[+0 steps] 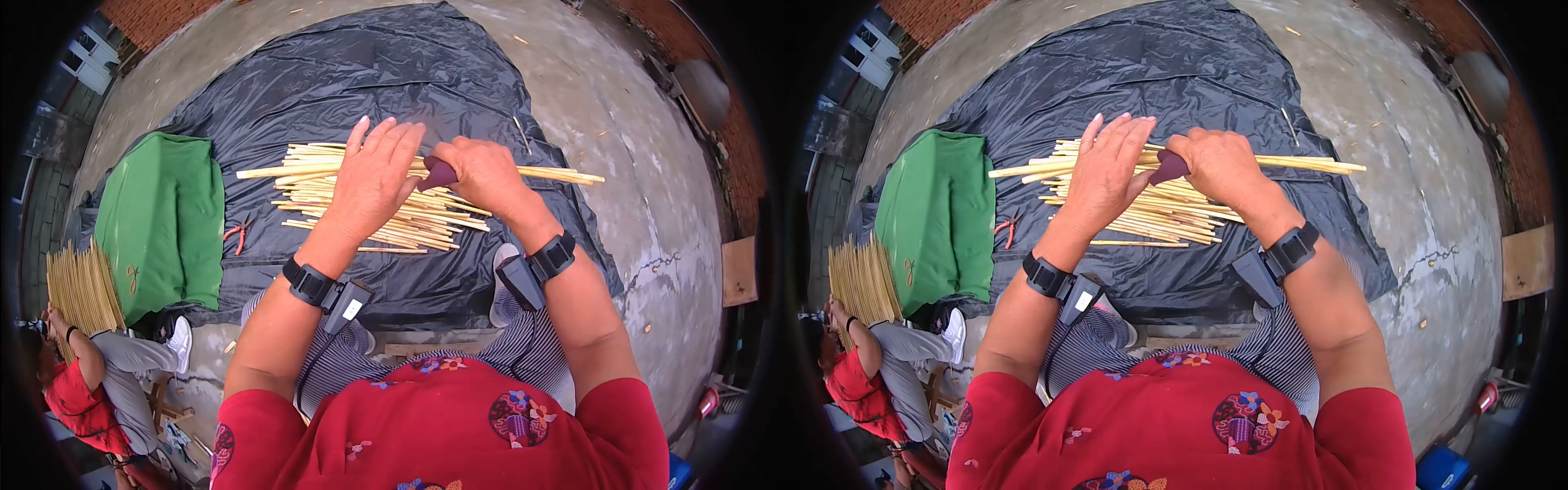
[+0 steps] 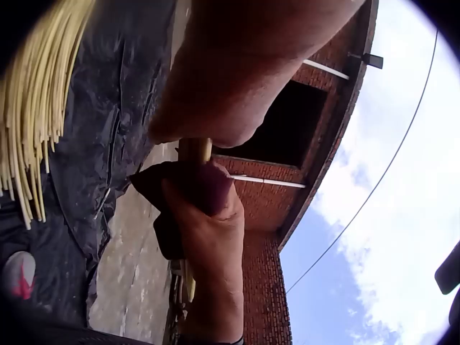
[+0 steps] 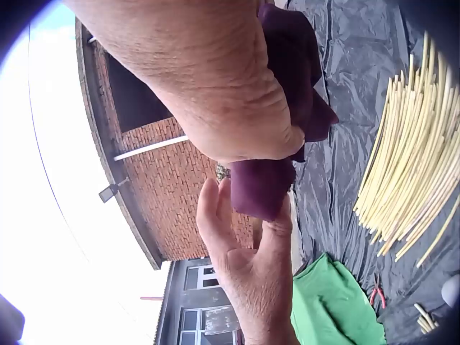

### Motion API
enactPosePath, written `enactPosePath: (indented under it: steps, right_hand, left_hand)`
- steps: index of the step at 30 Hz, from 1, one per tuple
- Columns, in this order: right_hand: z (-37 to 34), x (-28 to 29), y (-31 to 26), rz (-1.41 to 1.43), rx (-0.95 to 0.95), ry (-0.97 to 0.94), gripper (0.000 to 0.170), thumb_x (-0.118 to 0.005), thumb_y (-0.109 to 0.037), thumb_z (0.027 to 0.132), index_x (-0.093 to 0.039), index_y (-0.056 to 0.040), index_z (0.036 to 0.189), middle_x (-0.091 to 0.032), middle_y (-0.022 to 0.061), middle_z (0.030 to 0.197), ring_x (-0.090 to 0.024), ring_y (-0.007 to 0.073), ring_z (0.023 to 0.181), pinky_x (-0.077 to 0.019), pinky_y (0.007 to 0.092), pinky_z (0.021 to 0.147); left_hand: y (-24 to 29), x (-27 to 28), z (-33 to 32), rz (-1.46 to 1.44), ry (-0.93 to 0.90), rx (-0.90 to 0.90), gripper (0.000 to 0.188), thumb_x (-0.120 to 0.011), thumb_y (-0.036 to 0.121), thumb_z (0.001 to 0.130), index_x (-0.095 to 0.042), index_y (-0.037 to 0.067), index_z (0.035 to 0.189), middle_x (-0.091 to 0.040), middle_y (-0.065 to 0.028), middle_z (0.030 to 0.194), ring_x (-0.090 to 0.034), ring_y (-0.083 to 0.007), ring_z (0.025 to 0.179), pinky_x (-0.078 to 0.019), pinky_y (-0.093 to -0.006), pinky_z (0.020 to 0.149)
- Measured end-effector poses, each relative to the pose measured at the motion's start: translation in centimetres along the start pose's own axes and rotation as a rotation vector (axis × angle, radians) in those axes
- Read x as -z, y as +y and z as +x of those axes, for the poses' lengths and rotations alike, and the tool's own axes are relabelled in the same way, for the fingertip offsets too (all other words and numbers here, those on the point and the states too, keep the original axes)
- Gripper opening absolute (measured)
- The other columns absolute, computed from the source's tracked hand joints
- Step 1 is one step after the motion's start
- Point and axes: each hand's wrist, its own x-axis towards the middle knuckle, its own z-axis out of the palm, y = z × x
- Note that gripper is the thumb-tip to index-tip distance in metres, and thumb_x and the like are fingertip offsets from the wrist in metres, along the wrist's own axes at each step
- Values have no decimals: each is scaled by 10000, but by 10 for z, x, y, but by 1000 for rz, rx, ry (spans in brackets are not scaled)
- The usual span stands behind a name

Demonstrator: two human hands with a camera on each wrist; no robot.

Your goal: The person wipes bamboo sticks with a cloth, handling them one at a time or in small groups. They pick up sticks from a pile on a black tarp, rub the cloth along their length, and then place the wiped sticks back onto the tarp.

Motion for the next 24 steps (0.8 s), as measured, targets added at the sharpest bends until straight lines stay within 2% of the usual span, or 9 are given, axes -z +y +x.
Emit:
enactPosePath:
  steps: [1,2,5,6,14,17,21,24]
  right_hand:
    - [-1,2,-4,-18,40,-21,118,-602,-192,807,-621,-157,918,-628,77,826,-647,289,797,-508,433,681]
    - [-1,3,-7,-81,53,-21,75,-590,-182,804,-616,-151,867,-613,59,791,-639,263,782,-495,418,679]
    - [-3,-4,-4,-54,144,31,54,-585,-183,803,-617,-161,841,-599,41,767,-629,243,775,-478,394,681]
    - [-2,-4,-3,-56,154,47,51,-588,-184,802,-617,-165,840,-597,38,765,-627,239,777,-473,387,682]
    - [-1,7,22,-103,120,92,79,-637,-206,766,-623,-190,841,-588,14,767,-611,223,801,-453,363,712]
    - [-2,15,42,-118,135,175,99,-665,-222,741,-636,-213,835,-576,12,747,-601,242,748,-444,386,649]
    - [-12,26,60,-207,1,190,107,-672,-207,726,-653,-212,832,-581,0,760,-583,221,819,-405,358,712]
    - [-17,30,69,-213,-5,282,130,-671,-171,720,-665,-213,843,-589,-3,774,-578,227,828,-401,355,740]
  left_hand:
    - [-4,-5,-6,46,-132,19,504,-707,141,736,-512,55,1193,-634,-88,982,-605,-274,957,-443,-392,876]
    - [-9,-12,-8,44,-336,106,371,-693,189,762,-559,76,1088,-656,-108,879,-637,-288,839,-482,-410,752]
    - [-9,-17,-13,-48,-383,196,245,-667,247,797,-582,81,956,-649,-125,757,-634,-332,720,-486,-446,636]
    - [-11,-15,-10,-69,-406,211,248,-646,314,821,-589,82,888,-639,-141,721,-628,-345,697,-481,-459,598]
    - [-20,-2,-7,-99,-473,296,311,-633,387,836,-600,81,883,-634,-154,720,-625,-354,722,-476,-452,636]
    - [-34,5,-14,-151,-517,341,317,-640,385,835,-614,73,879,-627,-152,720,-620,-342,711,-466,-434,629]
    - [-41,15,-24,-230,-540,394,323,-647,380,834,-618,62,884,-625,-147,727,-612,-323,693,-458,-413,623]
    - [-45,20,-28,-247,-560,421,323,-660,371,830,-623,56,889,-619,-140,718,-604,-299,672,-453,-393,614]
